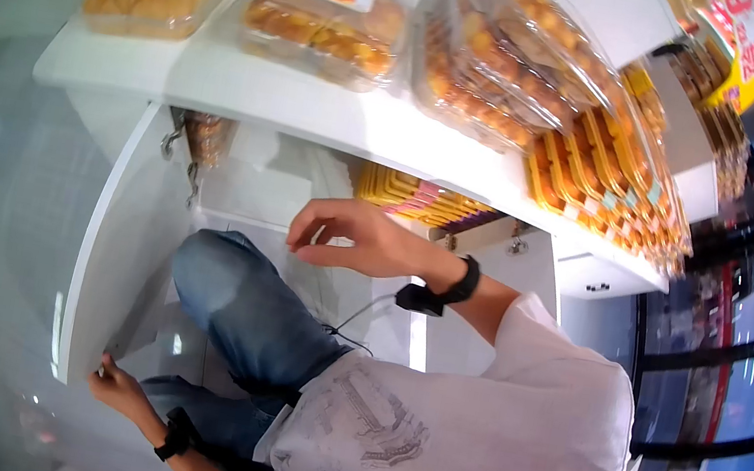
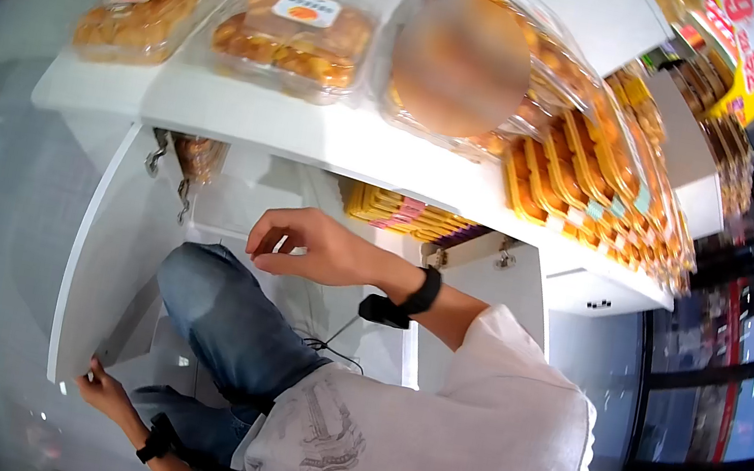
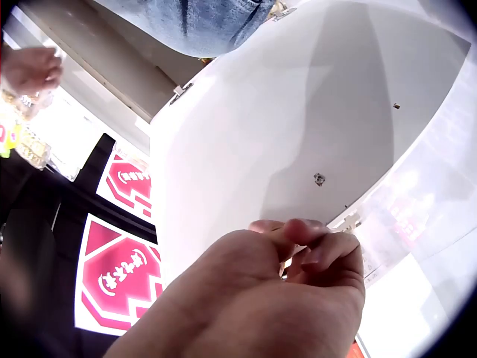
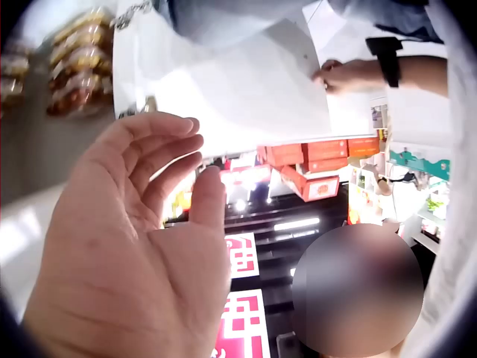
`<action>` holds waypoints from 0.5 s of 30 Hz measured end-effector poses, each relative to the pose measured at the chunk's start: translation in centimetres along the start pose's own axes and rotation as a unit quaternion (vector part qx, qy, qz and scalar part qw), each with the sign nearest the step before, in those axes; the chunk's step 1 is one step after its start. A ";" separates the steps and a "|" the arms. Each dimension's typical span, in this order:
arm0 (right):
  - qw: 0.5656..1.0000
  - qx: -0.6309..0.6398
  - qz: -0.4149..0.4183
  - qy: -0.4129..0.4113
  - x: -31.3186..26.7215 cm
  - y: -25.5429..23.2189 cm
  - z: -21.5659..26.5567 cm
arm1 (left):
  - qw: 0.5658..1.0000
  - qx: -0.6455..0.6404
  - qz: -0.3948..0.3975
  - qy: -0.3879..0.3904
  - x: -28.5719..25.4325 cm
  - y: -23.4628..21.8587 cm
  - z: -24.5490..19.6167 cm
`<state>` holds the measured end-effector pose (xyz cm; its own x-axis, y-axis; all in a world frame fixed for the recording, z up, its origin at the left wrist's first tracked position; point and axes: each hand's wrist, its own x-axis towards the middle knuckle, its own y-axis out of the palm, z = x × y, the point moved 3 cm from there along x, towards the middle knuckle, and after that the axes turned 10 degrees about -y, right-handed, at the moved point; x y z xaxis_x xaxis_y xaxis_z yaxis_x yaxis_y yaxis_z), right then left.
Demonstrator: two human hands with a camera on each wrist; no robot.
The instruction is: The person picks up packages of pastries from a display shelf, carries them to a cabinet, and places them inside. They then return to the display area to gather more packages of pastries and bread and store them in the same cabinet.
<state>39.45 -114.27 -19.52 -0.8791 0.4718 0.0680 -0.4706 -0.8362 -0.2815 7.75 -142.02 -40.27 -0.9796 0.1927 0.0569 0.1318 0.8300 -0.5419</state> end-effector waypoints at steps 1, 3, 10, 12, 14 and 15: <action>0.998 0.023 -0.055 -0.003 -1.5 -1.1 2.9 | 1.000 -0.018 0.003 0.005 0.1 0.0 0.2; 0.975 0.081 -0.202 -0.043 -4.1 -4.2 8.1 | 0.998 -0.027 0.010 0.052 0.4 0.3 0.6; 0.825 0.297 -0.449 -0.171 -9.4 -13.1 12.9 | 0.999 -0.013 0.029 0.013 0.4 0.1 -0.2; 0.759 0.373 -0.501 -0.185 -9.6 -14.0 13.1 | 0.999 -0.016 0.029 0.018 0.3 0.1 -0.6; 0.765 0.378 -0.475 -0.214 -10.0 -15.8 12.8 | 0.999 -0.013 0.025 0.021 0.3 -0.3 -0.6; 0.772 0.382 -0.448 -0.239 -10.0 -16.5 12.8 | 0.999 -0.006 0.036 0.031 0.3 -0.3 -0.6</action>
<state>55.01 -108.81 -3.28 -0.0166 0.9523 0.3048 -0.6534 -0.2411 0.7176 7.55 -141.87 -39.61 -0.9563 0.2841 0.0695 0.2044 0.8192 -0.5359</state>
